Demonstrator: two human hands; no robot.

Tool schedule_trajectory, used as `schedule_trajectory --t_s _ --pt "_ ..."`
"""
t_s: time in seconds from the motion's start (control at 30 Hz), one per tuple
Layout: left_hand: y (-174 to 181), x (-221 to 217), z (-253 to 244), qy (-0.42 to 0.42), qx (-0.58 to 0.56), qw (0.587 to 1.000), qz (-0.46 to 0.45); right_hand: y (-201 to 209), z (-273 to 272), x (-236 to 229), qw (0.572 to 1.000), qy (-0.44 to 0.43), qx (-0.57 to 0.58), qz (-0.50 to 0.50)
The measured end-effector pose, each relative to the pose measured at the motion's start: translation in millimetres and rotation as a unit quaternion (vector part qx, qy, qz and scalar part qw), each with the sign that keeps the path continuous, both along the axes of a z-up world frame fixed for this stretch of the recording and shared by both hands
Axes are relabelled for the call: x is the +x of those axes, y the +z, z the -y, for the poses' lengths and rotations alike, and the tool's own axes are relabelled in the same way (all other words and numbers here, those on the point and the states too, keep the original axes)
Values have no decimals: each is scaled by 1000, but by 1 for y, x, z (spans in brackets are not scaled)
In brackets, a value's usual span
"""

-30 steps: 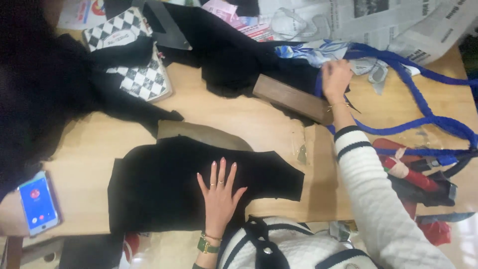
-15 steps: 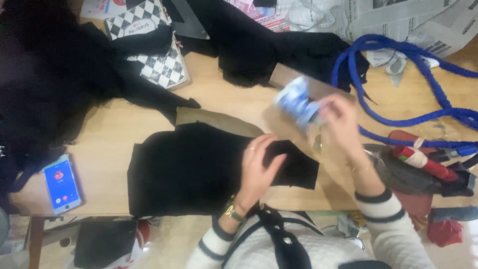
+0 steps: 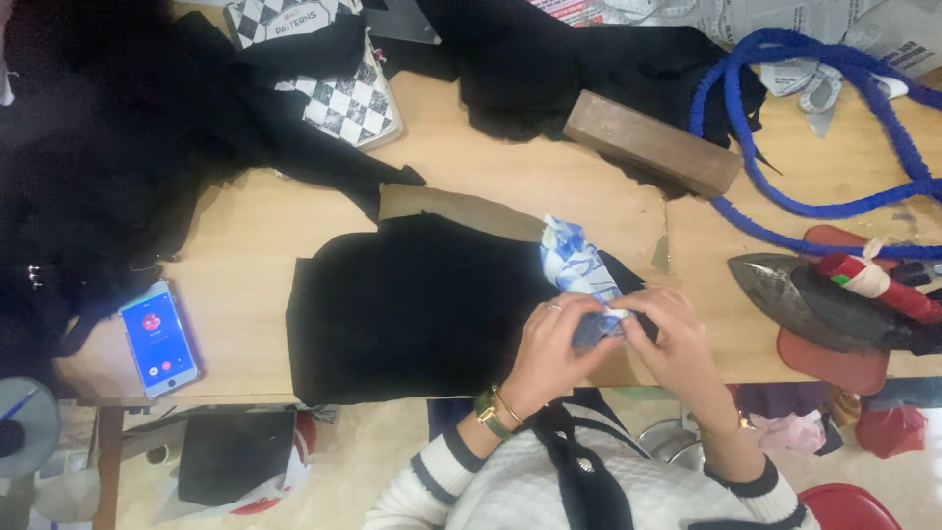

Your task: The person irons a black fabric piece on a wooden table using a steam iron. They repeatedly place a blue floral cloth over the fabric, press the iron on top, and then remove the cloth to smooth the fabric with their hands.

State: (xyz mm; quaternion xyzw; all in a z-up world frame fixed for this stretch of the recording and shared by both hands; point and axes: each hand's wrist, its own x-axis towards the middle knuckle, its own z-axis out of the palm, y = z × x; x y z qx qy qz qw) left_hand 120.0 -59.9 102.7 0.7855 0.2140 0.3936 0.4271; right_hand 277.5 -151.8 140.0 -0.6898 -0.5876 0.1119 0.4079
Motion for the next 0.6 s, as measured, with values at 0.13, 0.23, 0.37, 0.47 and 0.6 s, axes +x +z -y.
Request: schedule_trajectory --t_s 0.13,0.23,0.37,0.47,0.6 --pt "-17 -10 0 -14 27 999 -33 -8 10 -13 1000 -19 -8 7" --pt "-23 -19 1 -26 15 998 -49 -11 15 -18 999 -32 -15 23" --pt "-11 -32 4 -49 -26 997 -56 -27 22 -14 982 -86 -32 166" --pt "-6 -40 11 -60 -30 996 -59 -38 26 -14 967 -136 -47 209" --pt "-20 -49 21 -83 -107 988 -80 -30 22 -21 980 -179 -43 79"
